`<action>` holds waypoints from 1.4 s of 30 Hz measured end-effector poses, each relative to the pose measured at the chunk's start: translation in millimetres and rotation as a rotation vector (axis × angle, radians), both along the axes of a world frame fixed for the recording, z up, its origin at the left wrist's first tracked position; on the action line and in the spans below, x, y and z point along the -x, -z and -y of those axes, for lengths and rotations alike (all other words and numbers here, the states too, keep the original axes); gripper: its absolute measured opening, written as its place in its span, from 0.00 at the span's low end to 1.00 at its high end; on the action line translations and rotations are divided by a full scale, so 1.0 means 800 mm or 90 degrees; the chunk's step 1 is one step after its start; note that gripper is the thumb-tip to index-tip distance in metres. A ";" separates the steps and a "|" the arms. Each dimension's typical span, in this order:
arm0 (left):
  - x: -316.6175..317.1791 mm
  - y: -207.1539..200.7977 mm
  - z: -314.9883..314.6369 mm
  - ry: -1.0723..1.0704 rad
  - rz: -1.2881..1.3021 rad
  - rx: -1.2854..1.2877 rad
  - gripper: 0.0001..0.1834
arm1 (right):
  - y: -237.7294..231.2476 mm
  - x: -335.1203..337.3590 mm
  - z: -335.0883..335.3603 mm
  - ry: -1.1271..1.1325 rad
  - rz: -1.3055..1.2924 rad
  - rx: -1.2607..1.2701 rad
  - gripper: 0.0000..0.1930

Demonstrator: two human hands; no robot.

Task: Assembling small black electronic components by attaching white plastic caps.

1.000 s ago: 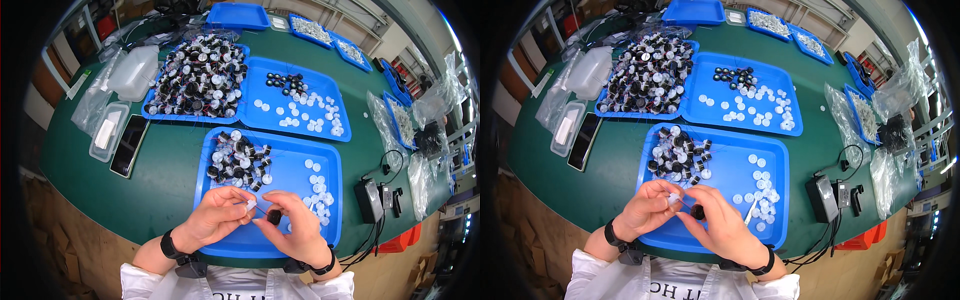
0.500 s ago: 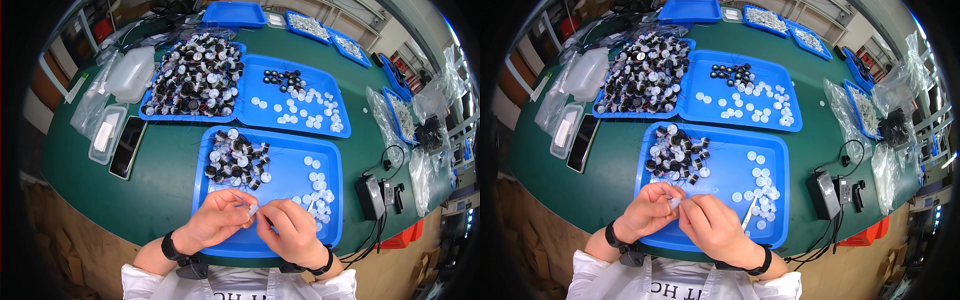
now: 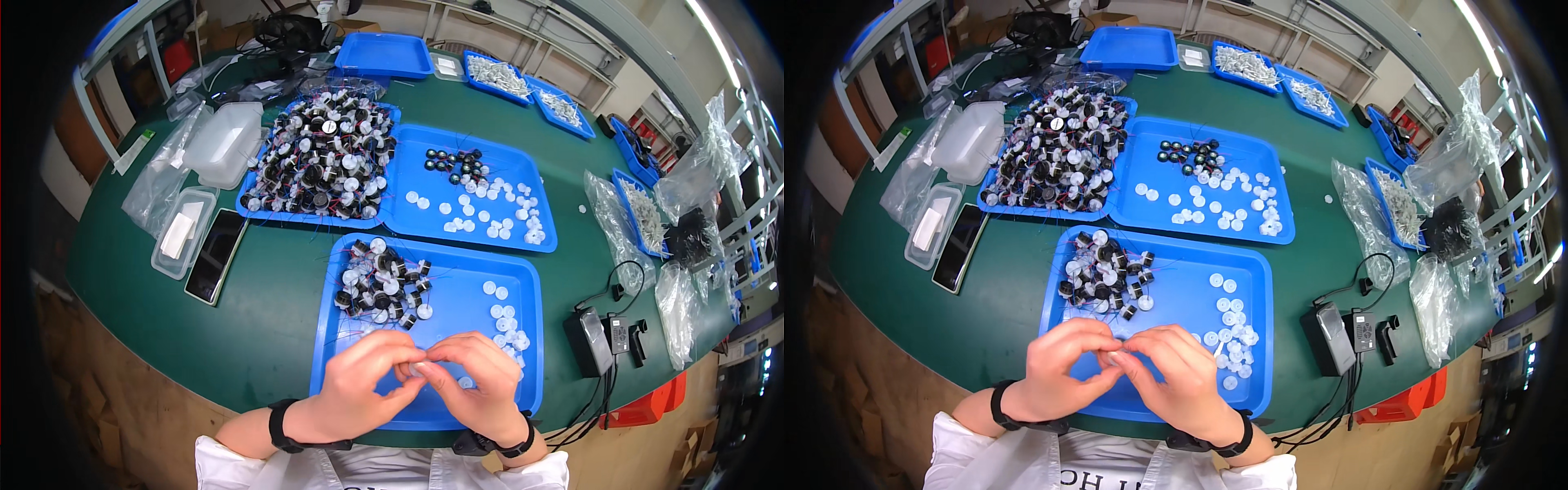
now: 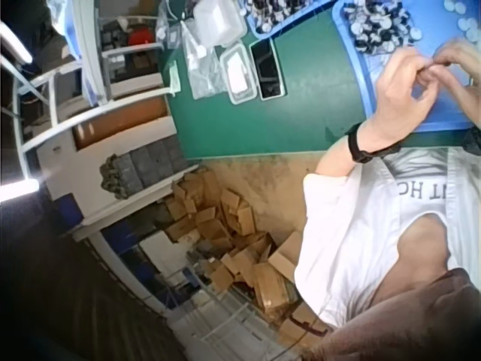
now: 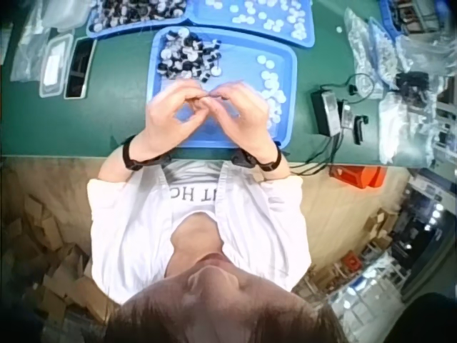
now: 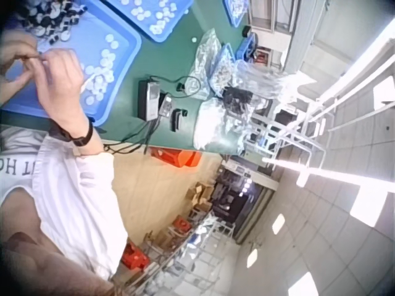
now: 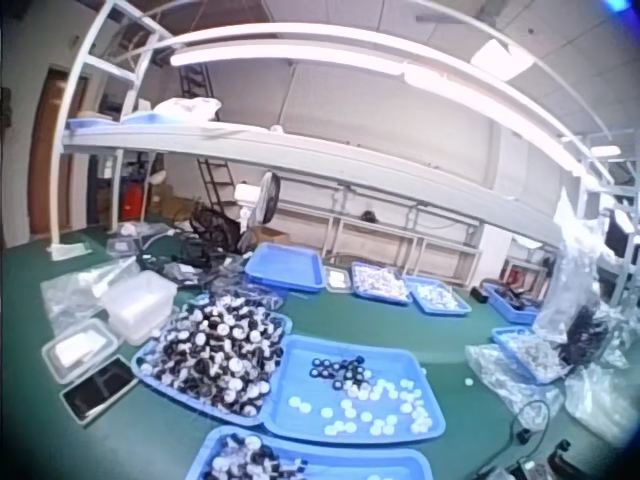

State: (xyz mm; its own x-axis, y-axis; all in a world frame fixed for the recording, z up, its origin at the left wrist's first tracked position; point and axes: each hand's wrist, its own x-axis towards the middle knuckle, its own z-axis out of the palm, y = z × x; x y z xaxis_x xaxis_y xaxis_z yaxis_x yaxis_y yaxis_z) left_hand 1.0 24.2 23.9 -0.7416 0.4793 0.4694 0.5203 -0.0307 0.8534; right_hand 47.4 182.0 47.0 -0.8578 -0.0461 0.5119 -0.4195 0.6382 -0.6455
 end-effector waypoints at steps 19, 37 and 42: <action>0.022 0.012 0.015 0.377 0.675 -0.262 0.15 | 0.017 -0.007 -0.008 -0.061 -0.122 0.126 0.08; 0.013 0.025 0.012 0.262 0.219 -0.274 0.15 | 0.019 -0.008 0.011 0.025 -0.083 0.100 0.08; 0.014 0.015 0.028 0.304 0.484 -0.303 0.20 | 0.013 -0.006 0.014 0.019 -0.105 0.059 0.10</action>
State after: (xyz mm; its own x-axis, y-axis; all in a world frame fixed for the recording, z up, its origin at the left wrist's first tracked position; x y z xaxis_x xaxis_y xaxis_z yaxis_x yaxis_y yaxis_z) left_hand -10.2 2.1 12.1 -0.7035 0.6896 0.1721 -0.3112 -0.5165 0.7977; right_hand 52.5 170.5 36.4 -0.7622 0.0318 0.6466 -0.5063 0.5931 -0.6260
